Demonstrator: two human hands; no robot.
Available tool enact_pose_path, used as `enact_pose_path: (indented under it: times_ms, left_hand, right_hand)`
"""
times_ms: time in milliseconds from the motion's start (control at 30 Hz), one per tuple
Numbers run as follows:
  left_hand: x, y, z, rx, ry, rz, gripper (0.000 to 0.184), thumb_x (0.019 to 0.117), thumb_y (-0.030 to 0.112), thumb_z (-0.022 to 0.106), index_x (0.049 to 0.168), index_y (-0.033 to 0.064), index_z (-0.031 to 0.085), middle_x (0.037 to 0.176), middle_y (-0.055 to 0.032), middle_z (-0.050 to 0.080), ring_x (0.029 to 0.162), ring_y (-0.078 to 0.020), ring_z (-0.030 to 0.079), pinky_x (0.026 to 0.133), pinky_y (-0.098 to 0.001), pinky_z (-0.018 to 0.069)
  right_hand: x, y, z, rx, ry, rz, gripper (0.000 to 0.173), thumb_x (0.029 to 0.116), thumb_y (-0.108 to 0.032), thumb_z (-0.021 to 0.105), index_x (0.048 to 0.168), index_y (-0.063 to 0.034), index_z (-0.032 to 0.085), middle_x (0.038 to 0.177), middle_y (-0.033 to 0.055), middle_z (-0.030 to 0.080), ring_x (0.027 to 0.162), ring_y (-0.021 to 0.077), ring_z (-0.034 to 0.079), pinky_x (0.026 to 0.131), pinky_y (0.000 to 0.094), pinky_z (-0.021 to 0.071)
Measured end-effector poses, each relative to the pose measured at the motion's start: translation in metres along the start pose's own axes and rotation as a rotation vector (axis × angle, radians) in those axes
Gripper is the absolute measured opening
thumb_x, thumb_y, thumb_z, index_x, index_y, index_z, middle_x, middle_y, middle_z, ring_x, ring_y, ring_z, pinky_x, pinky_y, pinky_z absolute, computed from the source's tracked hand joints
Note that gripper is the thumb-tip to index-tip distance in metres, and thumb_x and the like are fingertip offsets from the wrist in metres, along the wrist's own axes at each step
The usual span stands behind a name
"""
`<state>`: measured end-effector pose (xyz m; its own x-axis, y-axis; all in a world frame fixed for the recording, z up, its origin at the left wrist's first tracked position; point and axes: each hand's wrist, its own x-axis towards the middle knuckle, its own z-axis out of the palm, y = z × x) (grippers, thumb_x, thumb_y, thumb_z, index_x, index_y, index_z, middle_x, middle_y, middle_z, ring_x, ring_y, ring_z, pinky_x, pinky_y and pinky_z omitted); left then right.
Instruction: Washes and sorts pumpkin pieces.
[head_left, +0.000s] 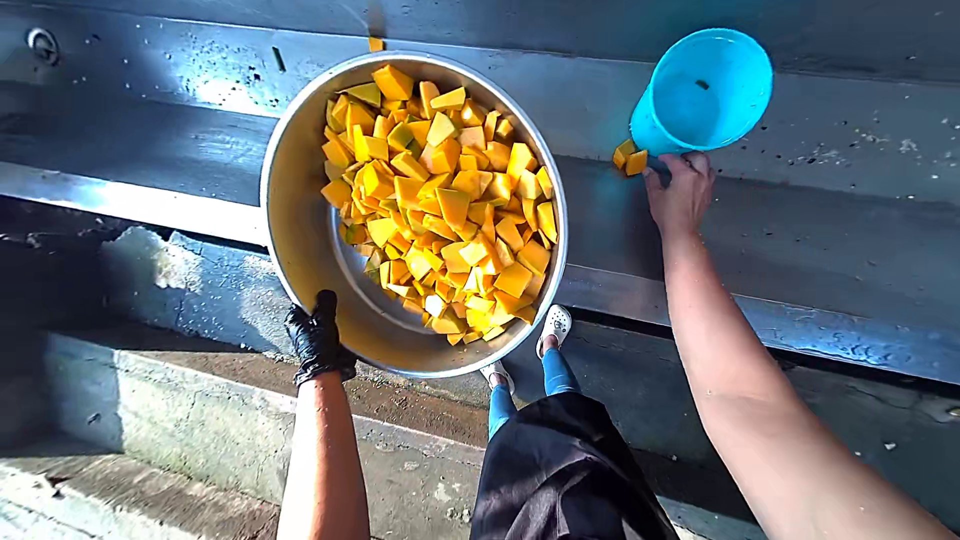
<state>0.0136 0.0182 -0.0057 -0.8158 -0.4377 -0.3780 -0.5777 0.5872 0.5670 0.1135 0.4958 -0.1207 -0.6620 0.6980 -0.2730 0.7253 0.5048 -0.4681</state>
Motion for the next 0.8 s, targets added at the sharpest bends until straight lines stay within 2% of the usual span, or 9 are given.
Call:
enact_pose_path:
  times_ms: [67, 200, 300, 433, 567, 633, 700, 733, 800]
  left_hand:
    - [0.003, -0.006, 0.001, -0.046, -0.006, 0.000, 0.045, 0.1042, 0.026, 0.058, 0.142, 0.0048, 0.048, 0.121, -0.0124, 0.063, 0.101, -0.0114, 0.064, 0.091, -0.0337, 0.0541]
    - [0.003, -0.006, 0.000, -0.036, -0.010, 0.019, 0.043, 0.1042, 0.024, 0.058, 0.140, 0.0027, 0.049, 0.119, -0.0119, 0.063, 0.099, -0.0090, 0.064, 0.089, -0.0300, 0.0544]
    - [-0.004, 0.005, 0.002, -0.002, -0.006, -0.001, 0.048, 0.1047, 0.021, 0.057, 0.145, -0.0002, 0.044, 0.131, -0.0172, 0.059, 0.110, -0.0137, 0.062, 0.096, -0.0319, 0.0507]
    - [-0.004, 0.000, 0.003, -0.039, 0.003, -0.001, 0.055, 0.1037, 0.025, 0.059, 0.150, 0.0022, 0.040, 0.139, -0.0169, 0.056, 0.118, -0.0152, 0.061, 0.101, -0.0339, 0.0512]
    - [-0.007, 0.005, 0.001, -0.017, -0.006, -0.007, 0.053, 0.1042, 0.024, 0.058, 0.150, 0.0025, 0.041, 0.138, -0.0161, 0.057, 0.116, -0.0133, 0.061, 0.098, -0.0323, 0.0515]
    - [-0.006, 0.003, 0.001, -0.008, -0.002, -0.010, 0.054, 0.1040, 0.024, 0.058, 0.150, 0.0021, 0.041, 0.139, -0.0172, 0.056, 0.117, -0.0145, 0.061, 0.099, -0.0332, 0.0509]
    - [-0.007, 0.004, 0.003, -0.021, 0.000, -0.011, 0.055, 0.1043, 0.023, 0.058, 0.151, 0.0016, 0.038, 0.141, -0.0180, 0.055, 0.119, -0.0149, 0.060, 0.101, -0.0326, 0.0501]
    - [-0.008, 0.005, 0.004, -0.029, 0.001, -0.008, 0.055, 0.1045, 0.021, 0.058, 0.152, 0.0018, 0.038, 0.141, -0.0175, 0.054, 0.119, -0.0142, 0.060, 0.101, -0.0316, 0.0499]
    - [-0.010, 0.007, 0.004, -0.036, 0.006, 0.011, 0.052, 0.1047, 0.019, 0.057, 0.151, 0.0019, 0.038, 0.139, -0.0162, 0.055, 0.116, -0.0117, 0.060, 0.098, -0.0291, 0.0507]
  right_hand:
    - [0.002, -0.018, 0.006, -0.085, -0.049, 0.048, 0.052, 0.1022, -0.039, 0.061, 0.143, -0.0073, 0.058, 0.150, 0.0338, 0.044, 0.137, 0.0561, 0.041, 0.109, 0.0672, 0.0349]
    - [0.007, -0.038, 0.025, -0.148, -0.077, 0.130, 0.058, 0.1042, -0.044, 0.056, 0.153, -0.0138, 0.050, 0.154, 0.0398, 0.033, 0.140, 0.0565, 0.038, 0.110, 0.0644, 0.0350]
    - [0.012, -0.048, 0.031, -0.128, -0.055, 0.177, 0.055, 0.1026, -0.044, 0.059, 0.146, -0.0105, 0.056, 0.150, 0.0368, 0.039, 0.139, 0.0529, 0.040, 0.109, 0.0612, 0.0377]
    - [0.013, -0.056, 0.039, -0.072, -0.074, 0.161, 0.048, 0.0982, -0.026, 0.066, 0.141, -0.0058, 0.058, 0.144, 0.0325, 0.046, 0.134, 0.0481, 0.047, 0.103, 0.0562, 0.0461]
    - [0.014, -0.057, 0.043, -0.063, -0.104, 0.069, 0.038, 0.1008, -0.011, 0.058, 0.138, -0.0026, 0.059, 0.138, 0.0283, 0.055, 0.133, 0.0464, 0.050, 0.102, 0.0576, 0.0466]
    - [0.014, -0.059, 0.043, -0.005, -0.067, 0.055, 0.036, 0.1028, -0.013, 0.053, 0.137, -0.0027, 0.059, 0.133, 0.0284, 0.059, 0.127, 0.0461, 0.056, 0.101, 0.0571, 0.0480]
    - [0.016, -0.065, 0.044, 0.036, -0.006, 0.054, 0.043, 0.1049, -0.014, 0.046, 0.146, -0.0074, 0.056, 0.129, 0.0296, 0.062, 0.119, 0.0460, 0.062, 0.097, 0.0556, 0.0509]
    - [0.018, -0.068, 0.046, 0.017, -0.015, 0.061, 0.045, 0.1064, -0.017, 0.045, 0.150, -0.0106, 0.052, 0.132, 0.0304, 0.060, 0.118, 0.0459, 0.062, 0.097, 0.0545, 0.0508]
    - [0.022, -0.071, 0.052, -0.056, -0.090, 0.064, 0.049, 0.1093, -0.029, 0.048, 0.154, -0.0095, 0.047, 0.142, 0.0338, 0.051, 0.124, 0.0482, 0.058, 0.101, 0.0545, 0.0485]
